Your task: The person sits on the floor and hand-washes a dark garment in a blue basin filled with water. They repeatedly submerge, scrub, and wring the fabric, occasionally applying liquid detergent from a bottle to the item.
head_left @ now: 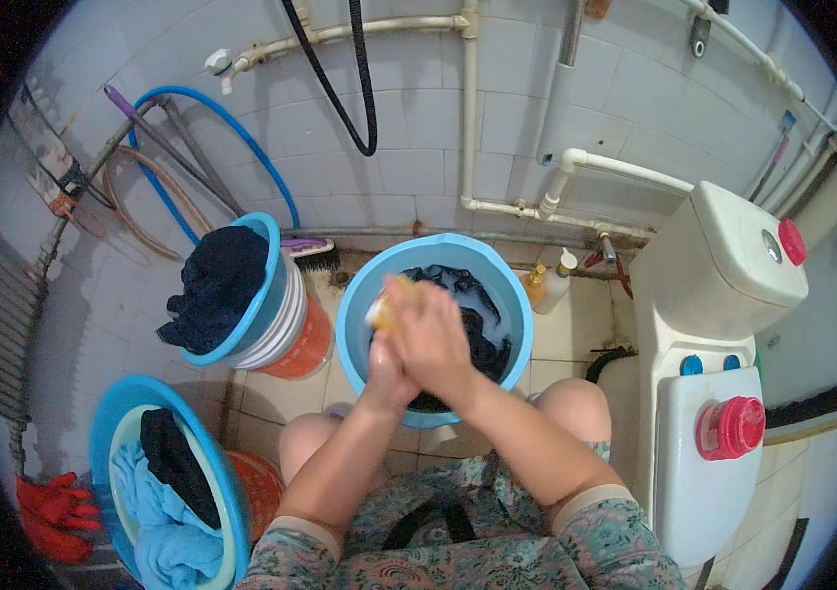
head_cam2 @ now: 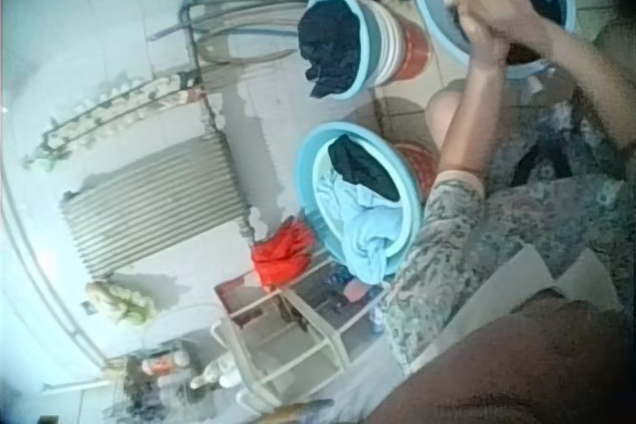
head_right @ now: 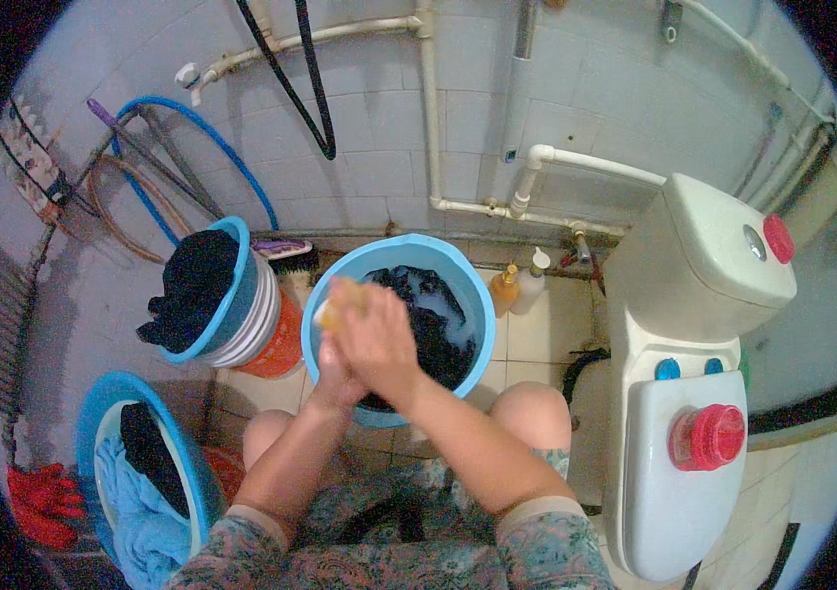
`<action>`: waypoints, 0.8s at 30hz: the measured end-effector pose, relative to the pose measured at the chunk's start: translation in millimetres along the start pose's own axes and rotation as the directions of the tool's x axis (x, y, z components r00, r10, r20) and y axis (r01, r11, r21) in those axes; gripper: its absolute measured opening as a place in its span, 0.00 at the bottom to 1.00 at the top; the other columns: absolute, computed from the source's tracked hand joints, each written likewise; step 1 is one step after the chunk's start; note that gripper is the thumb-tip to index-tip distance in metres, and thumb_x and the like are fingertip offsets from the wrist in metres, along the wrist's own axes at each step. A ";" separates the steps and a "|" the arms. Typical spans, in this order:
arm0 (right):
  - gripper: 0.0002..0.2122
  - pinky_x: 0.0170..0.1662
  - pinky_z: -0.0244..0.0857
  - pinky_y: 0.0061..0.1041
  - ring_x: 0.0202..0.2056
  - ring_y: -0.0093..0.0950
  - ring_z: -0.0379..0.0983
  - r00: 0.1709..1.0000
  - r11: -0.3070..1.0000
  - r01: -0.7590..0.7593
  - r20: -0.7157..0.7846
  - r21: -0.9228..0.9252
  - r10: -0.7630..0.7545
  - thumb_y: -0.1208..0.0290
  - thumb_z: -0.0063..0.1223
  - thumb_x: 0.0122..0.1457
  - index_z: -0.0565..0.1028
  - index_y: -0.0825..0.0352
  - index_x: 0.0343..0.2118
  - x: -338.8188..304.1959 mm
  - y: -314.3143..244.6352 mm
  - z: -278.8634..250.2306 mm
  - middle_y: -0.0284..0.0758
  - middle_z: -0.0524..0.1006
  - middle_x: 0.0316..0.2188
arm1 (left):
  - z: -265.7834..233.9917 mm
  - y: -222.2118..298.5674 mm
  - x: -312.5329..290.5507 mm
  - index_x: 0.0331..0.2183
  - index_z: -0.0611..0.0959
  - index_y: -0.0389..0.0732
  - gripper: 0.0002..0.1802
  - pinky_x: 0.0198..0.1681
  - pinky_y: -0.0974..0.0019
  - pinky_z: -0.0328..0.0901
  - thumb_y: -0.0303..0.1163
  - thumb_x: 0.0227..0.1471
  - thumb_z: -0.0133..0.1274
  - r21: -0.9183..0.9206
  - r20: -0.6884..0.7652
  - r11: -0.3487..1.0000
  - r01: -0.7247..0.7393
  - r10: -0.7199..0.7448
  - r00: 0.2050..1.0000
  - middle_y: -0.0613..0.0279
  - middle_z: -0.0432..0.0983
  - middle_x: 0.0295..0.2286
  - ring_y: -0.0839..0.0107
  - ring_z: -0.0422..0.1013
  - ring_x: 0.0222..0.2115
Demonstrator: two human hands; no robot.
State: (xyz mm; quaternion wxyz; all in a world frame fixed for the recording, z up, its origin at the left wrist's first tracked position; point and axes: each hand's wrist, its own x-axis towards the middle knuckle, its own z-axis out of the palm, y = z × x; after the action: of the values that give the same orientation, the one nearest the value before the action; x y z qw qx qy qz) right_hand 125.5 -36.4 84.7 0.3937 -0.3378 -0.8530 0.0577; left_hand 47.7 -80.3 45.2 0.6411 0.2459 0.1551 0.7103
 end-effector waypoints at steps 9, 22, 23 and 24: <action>0.24 0.50 0.56 0.43 0.42 0.42 0.65 0.990 0.992 0.112 -0.085 -0.061 -0.117 0.59 0.49 0.52 0.66 0.62 0.52 -17.1 -5.5 11.0 0.45 0.68 0.37 | -11.9 0.2 2.9 0.55 0.60 0.45 0.33 0.57 0.55 0.52 0.54 0.55 0.37 0.188 0.199 0.945 -0.267 0.230 0.953 0.60 0.61 0.52 0.62 0.58 0.53; 0.34 0.49 0.54 0.40 0.45 0.46 0.59 0.998 0.998 0.021 0.063 0.057 -0.025 0.64 0.58 0.48 0.57 0.61 0.58 -18.6 5.0 3.4 0.50 0.64 0.43 | -13.4 4.0 4.7 0.52 0.65 0.41 0.24 0.56 0.57 0.54 0.41 0.59 0.30 -0.048 -0.138 0.998 0.036 -0.042 0.989 0.58 0.64 0.51 0.63 0.61 0.52; 0.33 0.48 0.54 0.41 0.45 0.46 0.60 0.999 0.999 -0.037 0.041 0.023 0.036 0.63 0.57 0.48 0.57 0.61 0.58 -17.2 8.5 4.4 0.49 0.64 0.43 | 0.7 6.8 4.5 0.51 0.67 0.40 0.24 0.55 0.58 0.56 0.41 0.58 0.31 -0.046 -0.231 0.999 0.023 -0.033 0.972 0.58 0.66 0.49 0.63 0.63 0.50; 0.33 0.48 0.54 0.42 0.44 0.46 0.61 0.995 0.995 -0.095 0.016 -0.010 0.096 0.61 0.57 0.48 0.58 0.61 0.57 -14.1 15.5 6.7 0.49 0.65 0.42 | 6.5 7.8 2.3 0.50 0.68 0.39 0.23 0.55 0.58 0.56 0.41 0.58 0.31 -0.098 -0.265 0.993 0.060 -0.085 0.960 0.58 0.67 0.48 0.63 0.64 0.50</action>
State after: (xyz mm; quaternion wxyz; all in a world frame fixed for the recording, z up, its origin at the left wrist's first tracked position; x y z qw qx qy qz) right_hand 135.5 -32.2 65.5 0.3818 -0.3795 -0.8393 0.0751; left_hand 44.6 -79.7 55.1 0.6500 0.1125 0.2178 0.7193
